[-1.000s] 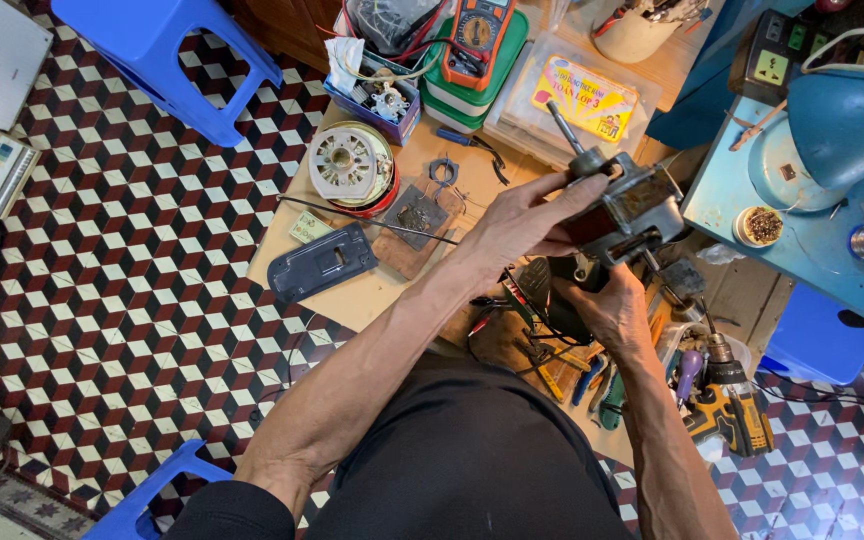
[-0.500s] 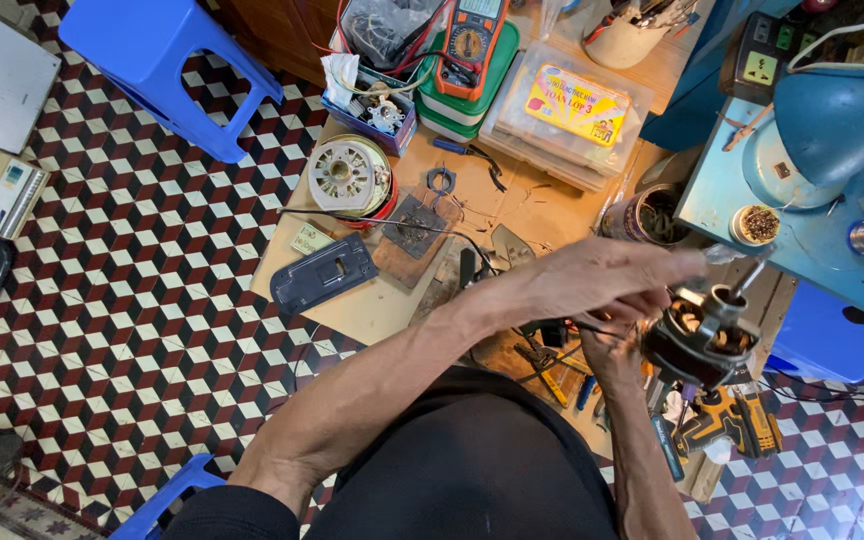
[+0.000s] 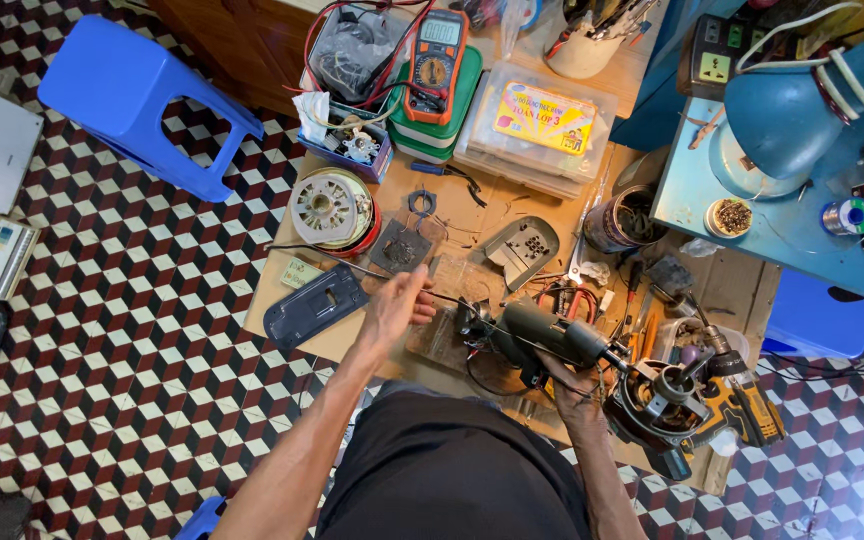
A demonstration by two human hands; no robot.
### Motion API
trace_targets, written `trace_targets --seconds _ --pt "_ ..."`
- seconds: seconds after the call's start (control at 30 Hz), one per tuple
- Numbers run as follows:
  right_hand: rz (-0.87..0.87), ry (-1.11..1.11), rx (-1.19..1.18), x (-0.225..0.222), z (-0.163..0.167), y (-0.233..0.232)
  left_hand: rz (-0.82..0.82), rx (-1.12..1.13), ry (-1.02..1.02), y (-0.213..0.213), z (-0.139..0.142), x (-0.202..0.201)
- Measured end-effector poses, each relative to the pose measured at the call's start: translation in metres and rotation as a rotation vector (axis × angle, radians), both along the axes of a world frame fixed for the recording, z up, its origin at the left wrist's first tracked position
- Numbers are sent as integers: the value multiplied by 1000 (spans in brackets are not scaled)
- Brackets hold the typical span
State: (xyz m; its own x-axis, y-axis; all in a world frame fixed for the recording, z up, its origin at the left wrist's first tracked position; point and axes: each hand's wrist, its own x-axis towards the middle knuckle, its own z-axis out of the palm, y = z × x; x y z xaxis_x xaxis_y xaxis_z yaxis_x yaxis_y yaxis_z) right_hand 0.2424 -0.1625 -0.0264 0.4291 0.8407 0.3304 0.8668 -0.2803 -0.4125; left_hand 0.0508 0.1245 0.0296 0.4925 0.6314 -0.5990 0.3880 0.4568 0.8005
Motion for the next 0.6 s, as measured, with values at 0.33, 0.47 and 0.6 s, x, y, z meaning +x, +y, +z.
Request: trace_targets --seconds 0.33,0.47,0.6 --pt "-186 616 149 -58 -31 -2 -404 178 46 -8 -44 -9" --pt "-323 74 -26 -85 -12 2 -463 193 95 0 -41 -6" --pt "-387 162 47 -97 7 12 -432 338 11 8 -43 17"
